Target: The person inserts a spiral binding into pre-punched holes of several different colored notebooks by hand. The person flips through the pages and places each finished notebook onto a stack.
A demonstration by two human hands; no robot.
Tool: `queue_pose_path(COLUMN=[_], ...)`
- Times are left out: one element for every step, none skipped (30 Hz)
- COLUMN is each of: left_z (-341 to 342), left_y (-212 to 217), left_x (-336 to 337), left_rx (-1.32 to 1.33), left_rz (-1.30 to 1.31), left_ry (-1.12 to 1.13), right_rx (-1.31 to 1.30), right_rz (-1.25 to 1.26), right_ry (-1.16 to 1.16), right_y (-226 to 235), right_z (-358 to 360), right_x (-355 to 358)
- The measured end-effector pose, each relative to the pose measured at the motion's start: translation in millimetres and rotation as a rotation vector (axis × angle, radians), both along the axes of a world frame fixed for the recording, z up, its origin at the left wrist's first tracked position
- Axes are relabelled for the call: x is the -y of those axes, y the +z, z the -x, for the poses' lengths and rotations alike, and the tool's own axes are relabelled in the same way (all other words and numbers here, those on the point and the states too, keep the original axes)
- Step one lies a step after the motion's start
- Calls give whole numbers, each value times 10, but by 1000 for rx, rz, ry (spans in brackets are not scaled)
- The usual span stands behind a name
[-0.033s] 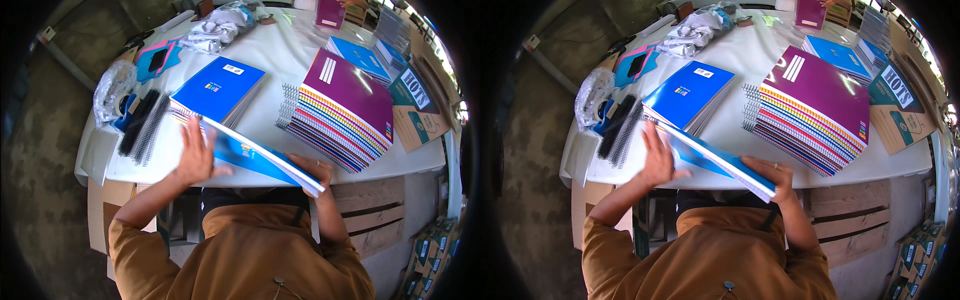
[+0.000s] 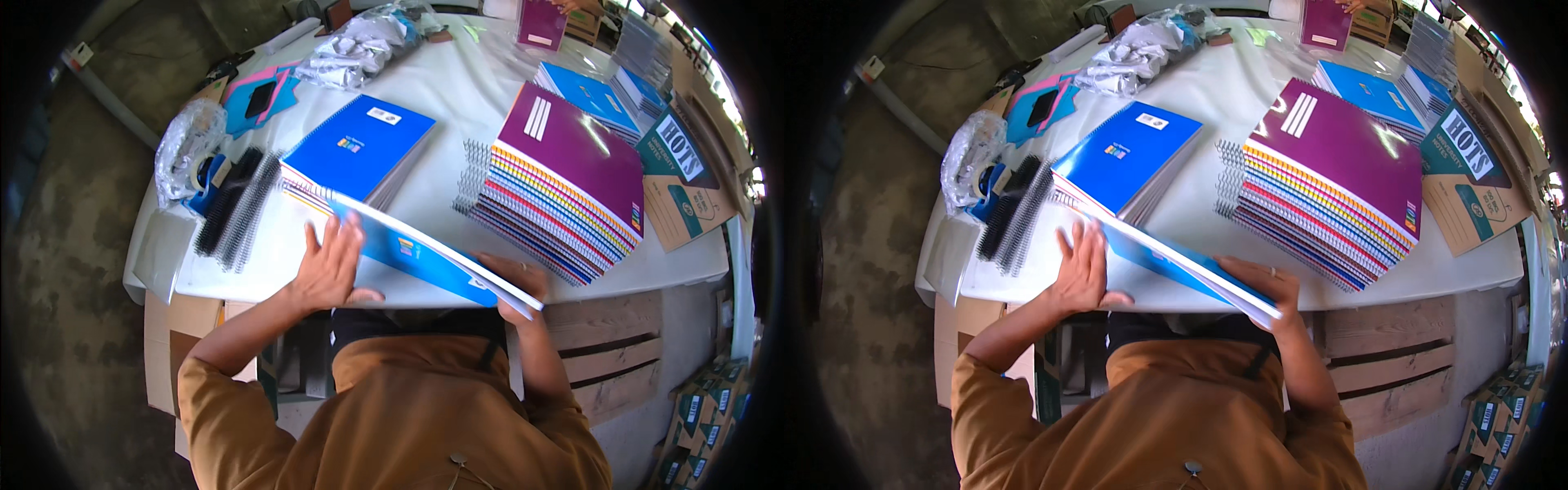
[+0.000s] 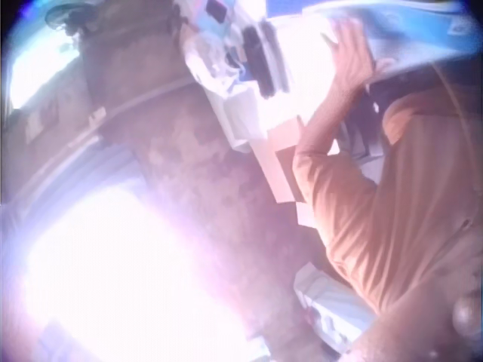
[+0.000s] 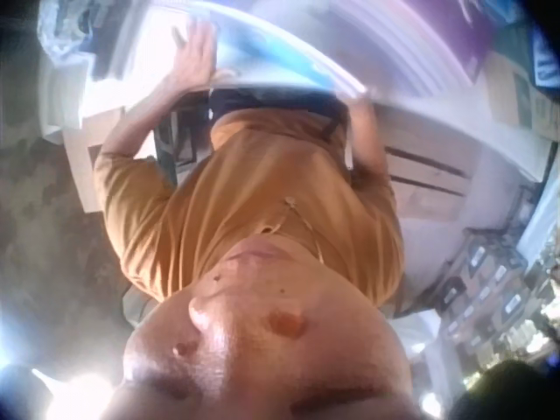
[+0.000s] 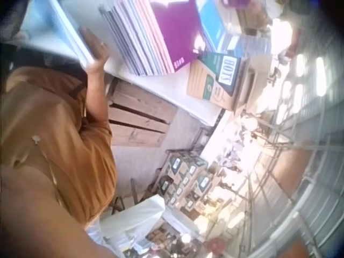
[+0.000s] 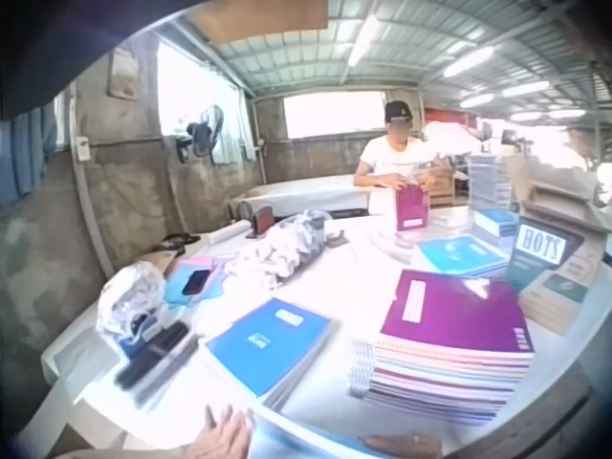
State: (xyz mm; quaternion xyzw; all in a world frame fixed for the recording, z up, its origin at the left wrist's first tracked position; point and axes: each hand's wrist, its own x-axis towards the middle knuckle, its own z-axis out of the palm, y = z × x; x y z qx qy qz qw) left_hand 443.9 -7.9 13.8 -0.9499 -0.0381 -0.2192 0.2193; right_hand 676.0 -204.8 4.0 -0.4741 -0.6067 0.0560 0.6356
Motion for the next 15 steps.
queue_pose_path(left_z=[23, -18, -74, -42, -4, -102, -169, -40, -42, -60, -65, -154, -297, -276, -304], left_y=[108, 219, 302, 89, -69, -79, -81, -514, -323, -137, 19, 126, 236, 133, 96], left_x=[-130, -271, -397, -576, -762, -579, -391, -164, -197, -343, -502, -691, -918, -784, -653], left_rx=[280, 414, 553, 607, 666, 619, 581, 343, 363, 509, 656, 806, 1124, 1059, 997], left_rz=[-144, -217, -270, -49, 148, 265, 378, 304, 46, -9, -60, -87, -16, 119, 246], left_ry=[-100, -145, -192, -55, 81, 81, 93, 40, -87, -112, -130, -166, -160, -137, -116], right_rx=[53, 105, 138, 152, 158, 162, 165, 116, 127, 139, 170, 161, 208, 257, 228], right_rz=[-7, -15, -14, -15, -20, -30, 9, -40, -78, -105, -62, -28, -29, -31, -18], right_ry=[0, 2, -19, 13, 20, 18, -30, -63, -30, 4, -9, -14, 4, 21, 8], right_y=[9, 35, 1, 40, 39, 16, 45, -25, -45, -40, -8, -17, 29, 56, 37], right_z=[-8, -9, 39, 59, 104, 114, 113, 118, 66, 44, 93, 133, 142, 153, 139], right_x=[6, -8, -16, -19, -30, -42, -33, -41, -54, -48, -42, 1, -26, -44, -34])
